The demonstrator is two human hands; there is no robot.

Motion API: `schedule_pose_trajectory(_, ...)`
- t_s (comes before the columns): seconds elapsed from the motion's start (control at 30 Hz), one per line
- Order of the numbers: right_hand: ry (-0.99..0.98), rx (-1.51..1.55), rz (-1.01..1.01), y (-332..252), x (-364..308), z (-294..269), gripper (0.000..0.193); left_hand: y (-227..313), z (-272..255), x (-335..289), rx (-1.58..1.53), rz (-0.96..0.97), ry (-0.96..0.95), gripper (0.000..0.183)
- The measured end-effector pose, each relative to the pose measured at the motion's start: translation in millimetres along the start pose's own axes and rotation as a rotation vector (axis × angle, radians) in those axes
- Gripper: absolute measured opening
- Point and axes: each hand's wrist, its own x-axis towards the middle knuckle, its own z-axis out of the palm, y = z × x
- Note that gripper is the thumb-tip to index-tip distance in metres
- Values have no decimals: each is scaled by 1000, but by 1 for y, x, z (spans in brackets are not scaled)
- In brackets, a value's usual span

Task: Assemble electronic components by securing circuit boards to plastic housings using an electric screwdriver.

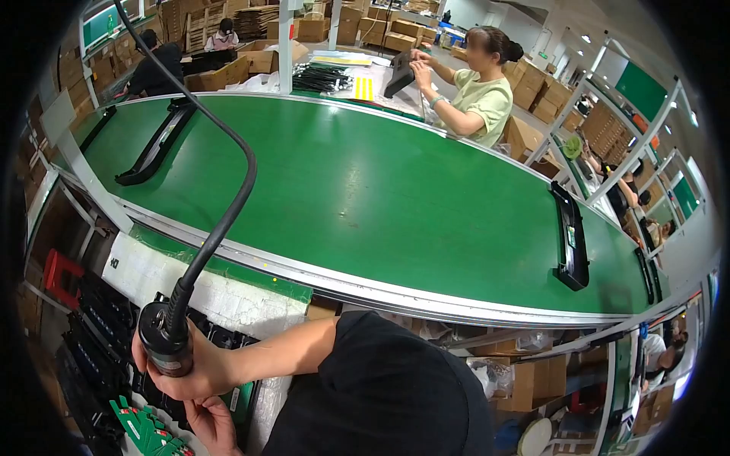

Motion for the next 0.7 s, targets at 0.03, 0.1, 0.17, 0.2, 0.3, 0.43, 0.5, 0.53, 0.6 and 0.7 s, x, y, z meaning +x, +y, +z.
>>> schedule_pose_trajectory(0.03, 23, 14, -6, 2, -2, 0, 22, -9, 15, 2, 76, 83, 184, 40)
schedule_pose_trajectory(0.1, 19, -209, -196, 27, -1, -3, 24, -38, 50, 1, 195, 212, 483, 36)
schedule_pose_trajectory(0.17, -33, -113, 92, 46, -3, -6, 20, -51, 53, -9, 351, 230, 486, 35)
schedule_pose_trajectory(0.2, -17, -161, 68, 48, 4, -16, 19, -50, 53, 2, 350, 144, 499, 35)
schedule_pose_trajectory(0.3, 33, -190, 133, 31, 10, -31, 15, -54, 52, 16, 431, -16, 470, 36)
schedule_pose_trajectory(0.43, -67, -357, 92, 38, 13, -12, 32, -59, 56, -7, 361, -30, 469, 32)
schedule_pose_trajectory(0.5, -91, -233, 113, 56, 12, -11, 31, -65, 54, -17, 268, 29, 520, 29)
schedule_pose_trajectory(0.53, -127, -116, 148, 64, 14, -14, 30, -65, 53, -18, 216, 27, 510, 26)
schedule_pose_trajectory(0.6, -167, -1, 193, 76, 16, -14, 31, -64, 51, -20, 236, 68, 510, 25)
schedule_pose_trajectory(0.7, -234, 4, 225, 79, 13, -10, 31, -62, 52, -26, 294, 52, 492, 24)
